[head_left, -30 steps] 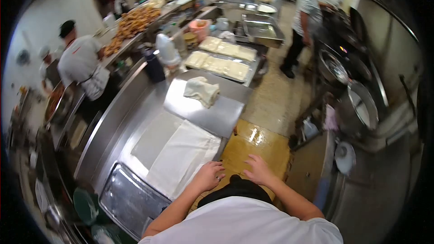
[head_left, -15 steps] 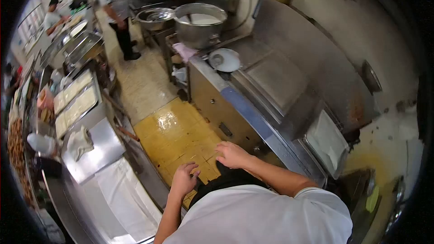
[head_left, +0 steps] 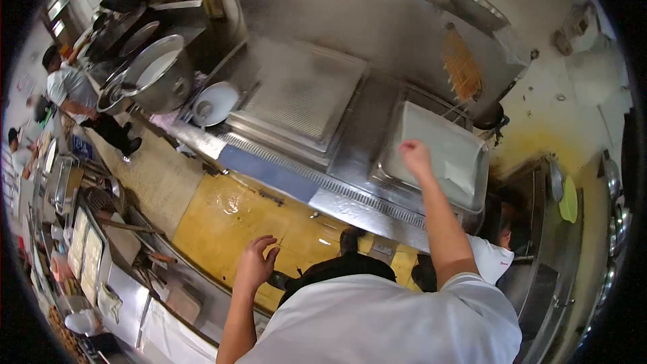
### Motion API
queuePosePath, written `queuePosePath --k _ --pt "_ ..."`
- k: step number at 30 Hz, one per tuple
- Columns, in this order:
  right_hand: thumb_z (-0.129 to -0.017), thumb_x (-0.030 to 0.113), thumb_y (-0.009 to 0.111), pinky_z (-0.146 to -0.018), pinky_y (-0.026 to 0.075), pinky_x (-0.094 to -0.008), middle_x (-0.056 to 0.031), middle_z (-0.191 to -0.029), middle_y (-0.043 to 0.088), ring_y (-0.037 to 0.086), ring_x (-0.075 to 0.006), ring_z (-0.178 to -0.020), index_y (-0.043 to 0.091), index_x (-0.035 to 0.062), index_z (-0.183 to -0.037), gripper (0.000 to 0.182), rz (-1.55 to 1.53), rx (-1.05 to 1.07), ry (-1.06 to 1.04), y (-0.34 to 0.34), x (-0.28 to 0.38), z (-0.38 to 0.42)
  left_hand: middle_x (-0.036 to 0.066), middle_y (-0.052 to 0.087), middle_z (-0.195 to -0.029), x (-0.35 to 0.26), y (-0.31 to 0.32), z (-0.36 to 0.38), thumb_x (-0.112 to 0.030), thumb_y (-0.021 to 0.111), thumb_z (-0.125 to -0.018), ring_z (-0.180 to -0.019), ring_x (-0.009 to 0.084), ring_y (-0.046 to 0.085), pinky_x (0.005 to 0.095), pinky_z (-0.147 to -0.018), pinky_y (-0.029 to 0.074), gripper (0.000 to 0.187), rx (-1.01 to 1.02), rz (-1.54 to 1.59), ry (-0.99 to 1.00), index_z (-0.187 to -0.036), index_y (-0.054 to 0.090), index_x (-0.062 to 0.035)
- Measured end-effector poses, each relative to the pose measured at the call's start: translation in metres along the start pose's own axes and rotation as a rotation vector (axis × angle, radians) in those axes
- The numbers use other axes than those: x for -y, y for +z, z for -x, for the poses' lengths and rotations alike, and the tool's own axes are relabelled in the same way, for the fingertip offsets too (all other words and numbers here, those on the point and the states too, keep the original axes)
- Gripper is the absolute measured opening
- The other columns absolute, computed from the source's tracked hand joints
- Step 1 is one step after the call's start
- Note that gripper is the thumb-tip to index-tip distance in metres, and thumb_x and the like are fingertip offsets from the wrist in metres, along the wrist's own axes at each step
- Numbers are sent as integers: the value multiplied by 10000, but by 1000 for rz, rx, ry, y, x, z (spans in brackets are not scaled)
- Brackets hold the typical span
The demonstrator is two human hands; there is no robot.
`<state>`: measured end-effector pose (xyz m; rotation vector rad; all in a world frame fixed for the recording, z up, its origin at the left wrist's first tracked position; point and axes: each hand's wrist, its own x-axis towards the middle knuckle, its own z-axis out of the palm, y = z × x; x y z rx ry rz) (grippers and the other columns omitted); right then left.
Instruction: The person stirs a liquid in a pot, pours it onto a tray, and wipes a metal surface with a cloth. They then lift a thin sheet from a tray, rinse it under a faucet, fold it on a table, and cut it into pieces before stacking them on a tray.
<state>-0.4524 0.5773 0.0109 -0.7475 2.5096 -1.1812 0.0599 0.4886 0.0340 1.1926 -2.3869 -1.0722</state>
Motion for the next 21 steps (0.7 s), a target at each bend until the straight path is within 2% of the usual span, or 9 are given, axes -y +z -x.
queuePosePath --k 3,6,9,11,13,15,18,19,21 --pt "-912 44 616 -664 557 -322 -76 -832 669 653 -211 -700 650 -18 -1026 133 -744 -61 306 -73 -46 -73 181 712 -1189 -47 42 -49 -159 722 -916 -1109 384 660 433 -950 537 235 80 33 59 -1101 733 -16" --pt "-958 60 611 -588 539 -352 -63 -768 633 605 -208 -608 635 -5 -989 75 -1046 -158 362 -108 -73 -124 197 709 -1201 -95 87 -103 -155 730 -915 -1113 374 673 414 -956 536 252 209 50 103 -1123 730 -14" --pt "-976 86 627 -584 537 -360 -61 -750 627 590 -197 -593 648 8 -968 82 -1129 -48 310 -107 -123 -176 208 707 -1200 -143 132 -164 -143 726 -913 -1106 368 682 409 -956 538 241 339 54 202 -1115 731 -13" --pt "-970 139 663 -639 540 -356 -76 -791 642 620 -198 -652 648 1 -1018 147 -1063 121 370 -110 -136 -185 206 711 -1182 -169 174 -204 -131 717 -908 -1107 371 678 416 -963 539 215 368 46 317 -1092 734 -21" --pt "-958 175 692 -668 540 -350 -85 -824 659 636 -196 -684 661 -1 -1059 205 -808 175 356 -105 -124 -178 195 700 -1206 -198 214 -240 -130 706 -905 -1160 378 645 433 -1016 511 223 364 -7 448 -1106 726 -37" --pt "-940 194 714 -673 536 -341 -89 -851 679 639 -191 -688 686 4 -1090 244 -366 108 267 -119 -79 -152 167 672 -1269 -228 256 -266 -139 678 -901 -1240 370 594 463 -1076 461 285 303 -117 589 -1168 695 -38" --pt "-898 227 722 -786 557 -393 -167 -1038 721 694 -259 -844 697 -4 -1154 346 -49 -35 -10 -118 -135 -145 137 647 -1302 -238 323 -304 -159 618 -910 -1276 344 560 502 -1092 427 299 105 -372 774 -1182 672 -45" --pt "-888 246 709 -870 540 -420 -207 -1144 695 677 -307 -977 681 -10 -1198 404 146 -127 -13 -126 -147 -138 131 642 -1305 -238 333 -313 -166 600 -916 -1277 338 554 513 -1092 421 289 39 -468 821 -1173 670 -53" --pt "-873 277 683 -1014 489 -464 -266 -1312 627 602 -386 -1203 649 -22 -1257 488 472 -214 20 -143 -191 -128 135 663 -1256 -241 336 -330 -162 607 -873 -1250 331 572 505 -1075 433 310 297 -561 711 -1159 681 -66"
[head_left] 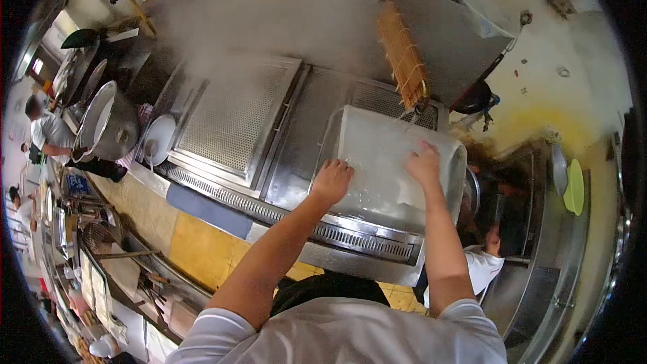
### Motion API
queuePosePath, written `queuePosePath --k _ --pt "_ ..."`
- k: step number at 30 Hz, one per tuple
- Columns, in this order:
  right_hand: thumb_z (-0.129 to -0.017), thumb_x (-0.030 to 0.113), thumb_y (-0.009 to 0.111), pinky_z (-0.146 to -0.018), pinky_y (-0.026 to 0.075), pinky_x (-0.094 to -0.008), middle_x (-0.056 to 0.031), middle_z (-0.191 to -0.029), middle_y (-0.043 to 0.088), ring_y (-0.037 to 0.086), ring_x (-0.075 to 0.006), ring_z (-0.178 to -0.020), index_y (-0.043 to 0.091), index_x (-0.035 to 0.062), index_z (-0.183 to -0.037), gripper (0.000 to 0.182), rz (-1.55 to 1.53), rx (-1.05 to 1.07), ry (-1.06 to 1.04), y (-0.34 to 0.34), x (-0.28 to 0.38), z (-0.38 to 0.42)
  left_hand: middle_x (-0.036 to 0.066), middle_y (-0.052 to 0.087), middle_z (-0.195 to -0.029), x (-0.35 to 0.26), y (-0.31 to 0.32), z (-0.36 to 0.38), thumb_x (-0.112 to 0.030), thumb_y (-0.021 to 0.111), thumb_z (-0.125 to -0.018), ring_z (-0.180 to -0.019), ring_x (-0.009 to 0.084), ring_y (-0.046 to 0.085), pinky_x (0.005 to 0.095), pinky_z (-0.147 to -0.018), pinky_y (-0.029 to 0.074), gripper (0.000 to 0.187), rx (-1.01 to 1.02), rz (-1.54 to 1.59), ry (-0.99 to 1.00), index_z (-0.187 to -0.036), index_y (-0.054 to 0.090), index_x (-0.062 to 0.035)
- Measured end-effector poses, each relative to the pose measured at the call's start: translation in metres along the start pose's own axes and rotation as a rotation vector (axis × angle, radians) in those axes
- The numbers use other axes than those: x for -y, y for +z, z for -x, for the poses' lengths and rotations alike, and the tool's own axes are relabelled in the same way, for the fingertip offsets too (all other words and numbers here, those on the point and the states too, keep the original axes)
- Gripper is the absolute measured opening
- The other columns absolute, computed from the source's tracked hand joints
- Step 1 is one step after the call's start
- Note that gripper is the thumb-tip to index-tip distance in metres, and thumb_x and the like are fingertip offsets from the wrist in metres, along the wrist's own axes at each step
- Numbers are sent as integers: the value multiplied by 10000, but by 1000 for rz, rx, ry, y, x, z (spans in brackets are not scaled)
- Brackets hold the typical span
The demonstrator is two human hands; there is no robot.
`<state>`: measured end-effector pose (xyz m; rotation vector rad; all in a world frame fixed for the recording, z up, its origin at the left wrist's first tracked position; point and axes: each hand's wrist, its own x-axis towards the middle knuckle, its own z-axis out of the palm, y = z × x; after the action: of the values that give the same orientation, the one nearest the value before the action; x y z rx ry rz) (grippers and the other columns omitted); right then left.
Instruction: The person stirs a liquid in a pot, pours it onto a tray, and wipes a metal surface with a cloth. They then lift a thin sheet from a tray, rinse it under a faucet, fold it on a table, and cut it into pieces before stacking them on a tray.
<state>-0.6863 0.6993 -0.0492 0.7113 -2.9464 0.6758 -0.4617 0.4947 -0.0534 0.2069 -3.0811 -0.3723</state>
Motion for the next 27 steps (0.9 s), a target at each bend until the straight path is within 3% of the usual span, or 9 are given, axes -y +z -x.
queuePosePath --k 1,4,9,12,16,21,23,26,27 --pt "-872 282 672 -1045 471 -471 -275 -1341 607 570 -406 -1250 636 -25 -1267 501 113 64 23 -5 -7 3 136 673 -1231 5 -1 -4 -159 611 -852 -1236 327 582 502 -1067 438 321 138 10 -23 -1152 686 -73" --pt "-864 280 657 -1070 457 -486 -287 -1346 595 543 -445 -1276 607 -32 -1273 516 287 261 97 -21 -17 13 119 706 -1087 15 3 12 -161 607 -856 -1103 298 640 478 -1005 465 194 82 -100 63 -999 719 -93" --pt "-833 283 688 -974 512 -516 -314 -1149 672 633 -474 -1105 656 -71 -1141 470 125 350 103 -23 -32 21 114 719 -1039 15 -24 45 -211 659 -820 -1062 309 674 480 -967 473 211 247 -101 78 -988 730 -105" --pt "-826 278 698 -893 550 -522 -285 -974 714 685 -468 -955 717 -73 -988 387 198 425 33 -9 -55 26 124 724 -1045 12 -42 58 -253 675 -836 -1037 316 692 489 -931 493 219 439 -114 45 -987 733 -105" --pt "-829 292 703 -865 567 -503 -246 -924 730 705 -443 -909 750 -32 -907 337 374 447 20 -9 -61 36 150 725 -1007 8 -70 48 -287 647 -883 -965 330 708 494 -882 527 225 651 -86 19 -959 732 -93" --pt "-906 292 649 -936 547 -474 -257 -1097 714 686 -416 -1048 710 -16 -1125 382 227 188 -47 -55 -2 3 167 710 -1088 16 -55 -34 -190 572 -894 -1069 352 673 461 -922 539 242 163 24 23 -1031 737 -79" --pt "-928 282 624 -963 532 -476 -250 -1158 699 669 -412 -1093 685 -3 -1190 392 161 196 -67 -49 4 -20 165 690 -1173 26 -31 -80 -151 552 -885 -1161 341 632 447 -960 524 269 -6 79 45 -1072 728 -69" --pt "-931 283 621 -989 519 -478 -234 -1206 691 653 -412 -1130 683 28 -1226 395 198 344 -41 -24 -9 -46 162 680 -1250 24 -19 -130 -103 597 -842 -1231 321 598 459 -1045 480 298 -26 19 -1 -1118 696 -48" --pt "-927 285 626 -995 516 -478 -228 -1214 690 650 -413 -1138 688 40 -1228 393 233 419 -21 -14 -15 -56 166 652 -1305 26 -14 -144 -146 607 -854 -1287 318 564 486 -1083 446 336 84 -9 -28 -1174 681 -73"
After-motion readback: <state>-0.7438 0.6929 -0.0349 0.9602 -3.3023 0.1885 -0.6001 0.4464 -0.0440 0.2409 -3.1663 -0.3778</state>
